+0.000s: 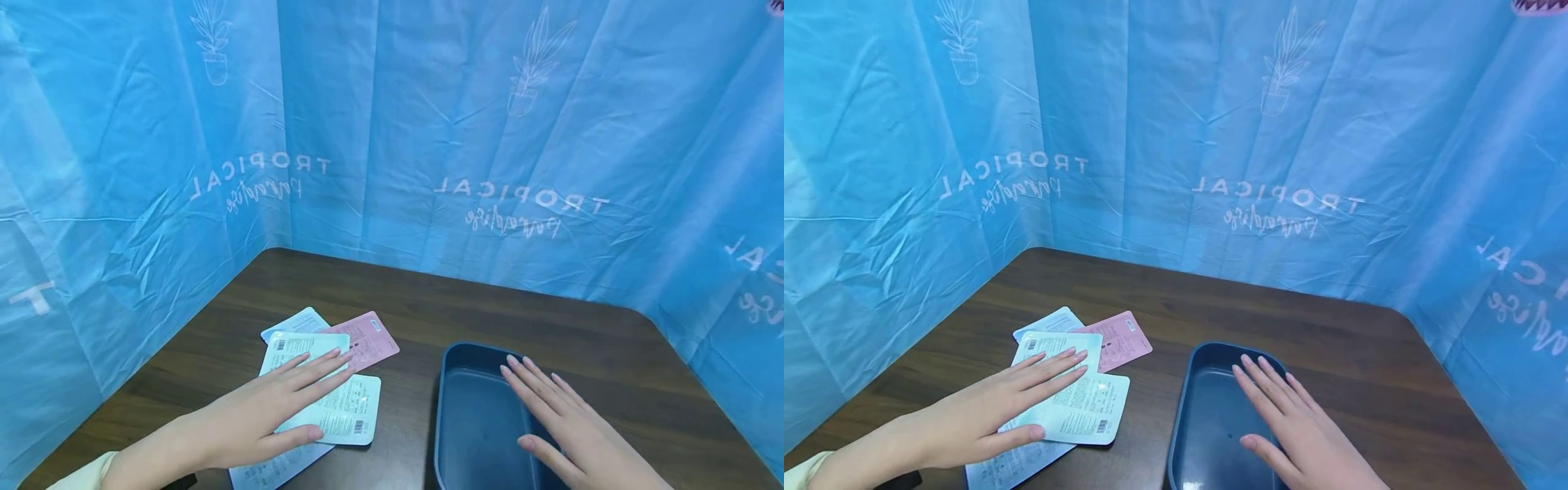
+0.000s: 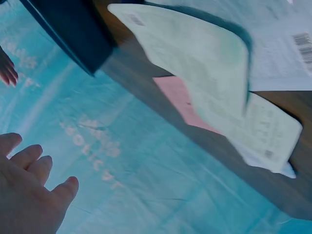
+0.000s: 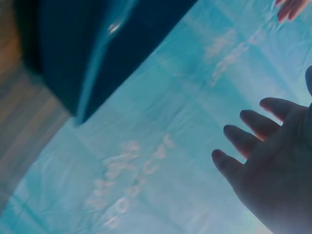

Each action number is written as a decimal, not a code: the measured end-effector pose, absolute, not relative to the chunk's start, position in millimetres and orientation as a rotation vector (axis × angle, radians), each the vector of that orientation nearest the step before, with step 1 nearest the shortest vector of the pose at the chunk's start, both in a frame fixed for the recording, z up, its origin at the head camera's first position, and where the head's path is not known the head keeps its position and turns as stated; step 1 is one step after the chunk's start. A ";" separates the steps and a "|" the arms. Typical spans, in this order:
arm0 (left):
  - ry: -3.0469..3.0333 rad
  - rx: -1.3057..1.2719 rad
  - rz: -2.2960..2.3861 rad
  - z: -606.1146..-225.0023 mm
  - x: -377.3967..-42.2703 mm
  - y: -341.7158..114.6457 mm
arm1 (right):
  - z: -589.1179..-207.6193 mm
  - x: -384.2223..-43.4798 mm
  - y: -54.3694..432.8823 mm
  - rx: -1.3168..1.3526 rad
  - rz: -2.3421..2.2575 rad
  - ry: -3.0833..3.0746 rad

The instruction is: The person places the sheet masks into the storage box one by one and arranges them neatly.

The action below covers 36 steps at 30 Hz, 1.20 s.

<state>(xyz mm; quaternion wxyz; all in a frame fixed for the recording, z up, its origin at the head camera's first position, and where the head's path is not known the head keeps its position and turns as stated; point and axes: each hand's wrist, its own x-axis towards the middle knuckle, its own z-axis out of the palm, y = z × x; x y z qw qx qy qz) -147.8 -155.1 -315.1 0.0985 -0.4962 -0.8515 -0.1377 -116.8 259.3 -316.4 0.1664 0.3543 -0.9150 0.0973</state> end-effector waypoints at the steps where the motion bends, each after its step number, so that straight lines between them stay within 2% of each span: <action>1: -2.536 -1.439 -0.429 -316.4 -150.8 -157.0 | -318.5 -118.4 263.7 0.963 0.292 -2.623; 10: -2.745 -1.165 -0.707 -330.1 -181.2 -171.0 | -339.2 -132.8 295.5 0.496 0.629 -2.930; 16: -2.777 -0.951 -0.697 -343.1 -204.4 -175.5 | -351.7 -141.1 304.5 0.199 0.767 -3.112; 22: -2.797 -0.778 -0.719 -357.4 -222.5 -171.2 | -363.5 -147.2 308.3 0.101 0.794 -3.153; 36: -2.996 -0.891 -0.569 -373.4 -232.3 -147.0 | -383.6 -154.4 296.8 0.038 0.837 -3.211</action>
